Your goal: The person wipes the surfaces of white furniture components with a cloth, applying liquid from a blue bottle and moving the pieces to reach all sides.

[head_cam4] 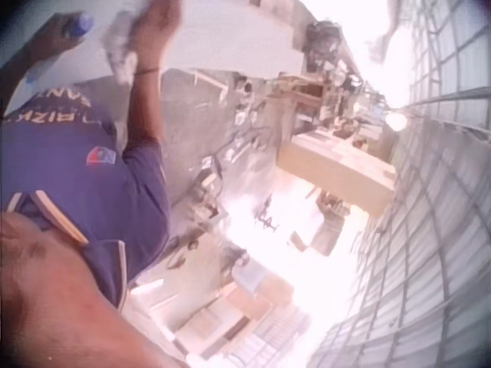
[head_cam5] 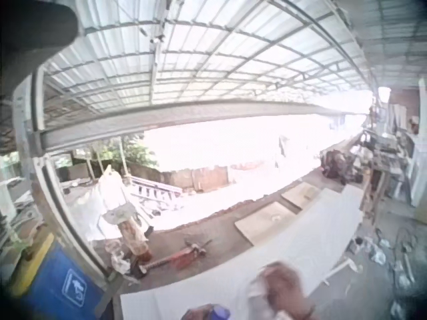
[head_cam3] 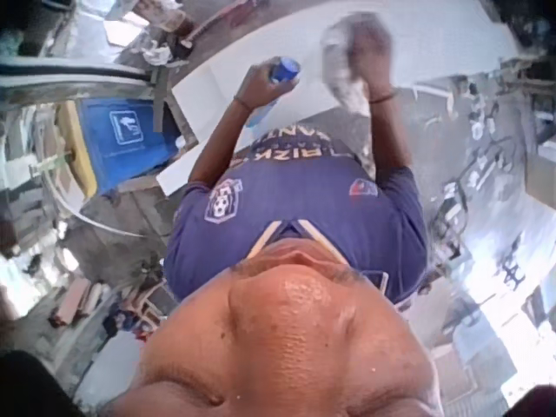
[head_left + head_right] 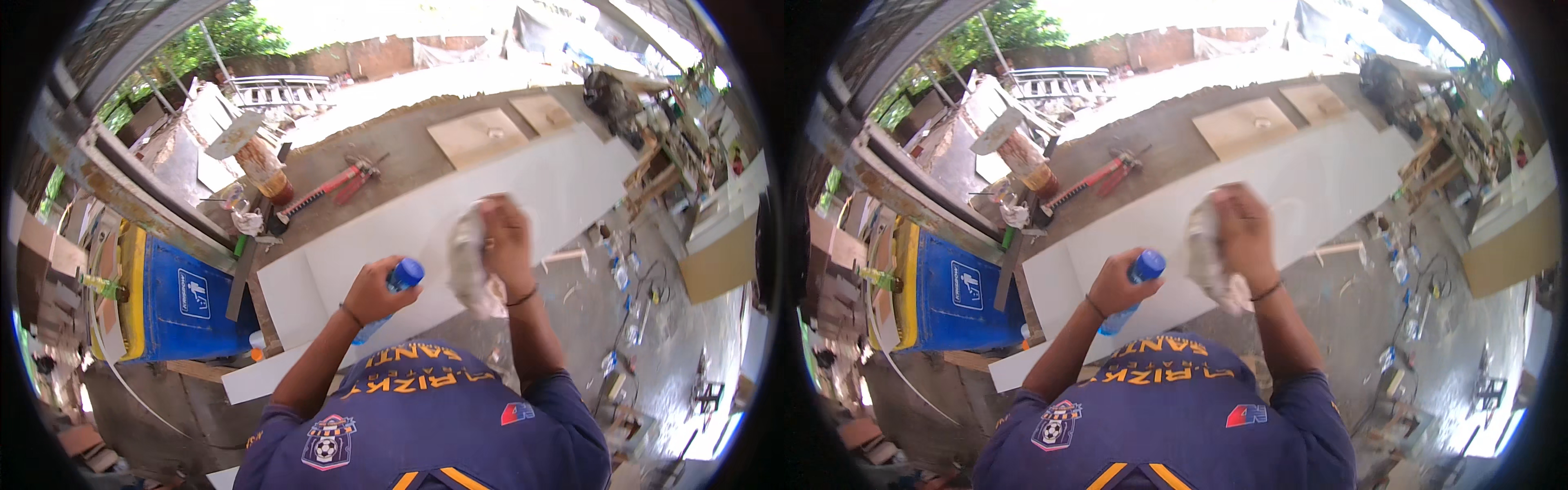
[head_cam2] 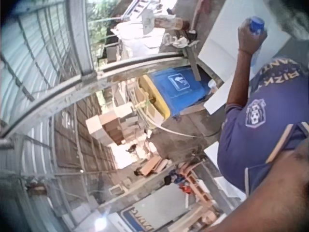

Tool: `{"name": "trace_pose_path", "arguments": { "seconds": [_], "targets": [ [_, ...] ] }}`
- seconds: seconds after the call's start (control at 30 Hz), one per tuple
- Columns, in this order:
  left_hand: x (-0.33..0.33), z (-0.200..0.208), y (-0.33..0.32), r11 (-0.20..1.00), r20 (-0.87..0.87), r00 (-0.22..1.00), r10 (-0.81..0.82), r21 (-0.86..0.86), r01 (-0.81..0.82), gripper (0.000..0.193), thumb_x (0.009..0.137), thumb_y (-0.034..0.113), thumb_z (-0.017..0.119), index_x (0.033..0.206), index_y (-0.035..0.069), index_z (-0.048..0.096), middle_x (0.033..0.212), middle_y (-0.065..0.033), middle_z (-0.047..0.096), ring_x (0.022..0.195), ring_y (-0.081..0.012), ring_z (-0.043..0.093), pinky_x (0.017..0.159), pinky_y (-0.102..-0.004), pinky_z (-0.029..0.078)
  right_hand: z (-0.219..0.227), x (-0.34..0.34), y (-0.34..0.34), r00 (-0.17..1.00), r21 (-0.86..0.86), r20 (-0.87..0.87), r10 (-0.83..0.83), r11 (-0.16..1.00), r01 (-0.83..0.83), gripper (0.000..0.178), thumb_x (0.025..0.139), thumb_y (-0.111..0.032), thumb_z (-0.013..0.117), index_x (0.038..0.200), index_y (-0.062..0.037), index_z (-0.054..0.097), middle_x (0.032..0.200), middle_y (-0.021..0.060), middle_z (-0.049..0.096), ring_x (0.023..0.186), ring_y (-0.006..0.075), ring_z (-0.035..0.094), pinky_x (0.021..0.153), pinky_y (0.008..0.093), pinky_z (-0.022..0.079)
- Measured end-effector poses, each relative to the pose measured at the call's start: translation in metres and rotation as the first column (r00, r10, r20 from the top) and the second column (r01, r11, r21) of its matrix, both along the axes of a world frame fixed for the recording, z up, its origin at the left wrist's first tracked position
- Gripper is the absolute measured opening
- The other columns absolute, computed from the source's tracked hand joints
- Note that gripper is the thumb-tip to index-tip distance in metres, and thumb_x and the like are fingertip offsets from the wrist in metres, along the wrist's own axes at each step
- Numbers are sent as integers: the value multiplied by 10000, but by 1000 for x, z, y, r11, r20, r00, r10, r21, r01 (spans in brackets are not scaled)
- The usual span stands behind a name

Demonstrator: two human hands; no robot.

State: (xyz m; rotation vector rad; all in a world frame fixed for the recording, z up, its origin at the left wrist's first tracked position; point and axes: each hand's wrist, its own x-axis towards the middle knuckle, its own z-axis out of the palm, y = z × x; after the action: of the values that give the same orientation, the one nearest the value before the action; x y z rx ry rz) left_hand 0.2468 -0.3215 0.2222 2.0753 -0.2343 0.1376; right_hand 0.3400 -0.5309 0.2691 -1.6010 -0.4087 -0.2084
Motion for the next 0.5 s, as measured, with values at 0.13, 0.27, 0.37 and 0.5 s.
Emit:
{"name": "trace_pose_path", "arguments": {
  "seconds": [0.13, 0.27, 0.37, 0.5],
  "targets": [
    [18, -1, -22, 980, -121, 991, -65, 178, 86, 458, 703, 300, 714, 1063, 34, 619, 879, -169, 671, 835, -310, 659, 752, -387, 507, -64, -35, 18, 924, 1, -336, 185, 981, -196, 161, 928, -152, 580, 968, 0, 615, 804, 14, 618, 756, 63, 537, 664, 224, 451],
    [15, -8, -30, 930, -208, 978, -32, 353, 105, 511, 693, 379, 701, 1096, 73, 625, 924, -173, 674, 888, -350, 647, 777, -424, 509, -97, -62, 1, 914, 85, -300, 272, 962, -259, 289, 892, -161, 617, 1138, -9, 608, 906, 61, 656, 862, 90, 579, 729, 250, 483],
    [15, -10, -32, 866, -299, 952, -70, 455, 207, 474, 672, 398, 696, 1031, 92, 649, 921, -161, 677, 874, -345, 648, 769, -417, 509, -119, -77, -7, 860, 139, -419, 292, 956, -257, 345, 870, -123, 630, 1191, -5, 581, 991, 75, 663, 940, 103, 588, 794, 264, 488],
    [15, -13, -26, 775, -413, 908, -75, 549, 313, 430, 631, 408, 678, 892, 68, 669, 860, -164, 673, 834, -334, 651, 746, -410, 512, -126, -84, -16, 772, 291, -505, 387, 918, -269, 330, 851, -21, 597, 1176, 29, 570, 1031, 71, 653, 929, 116, 597, 807, 266, 485]
  ]
}}
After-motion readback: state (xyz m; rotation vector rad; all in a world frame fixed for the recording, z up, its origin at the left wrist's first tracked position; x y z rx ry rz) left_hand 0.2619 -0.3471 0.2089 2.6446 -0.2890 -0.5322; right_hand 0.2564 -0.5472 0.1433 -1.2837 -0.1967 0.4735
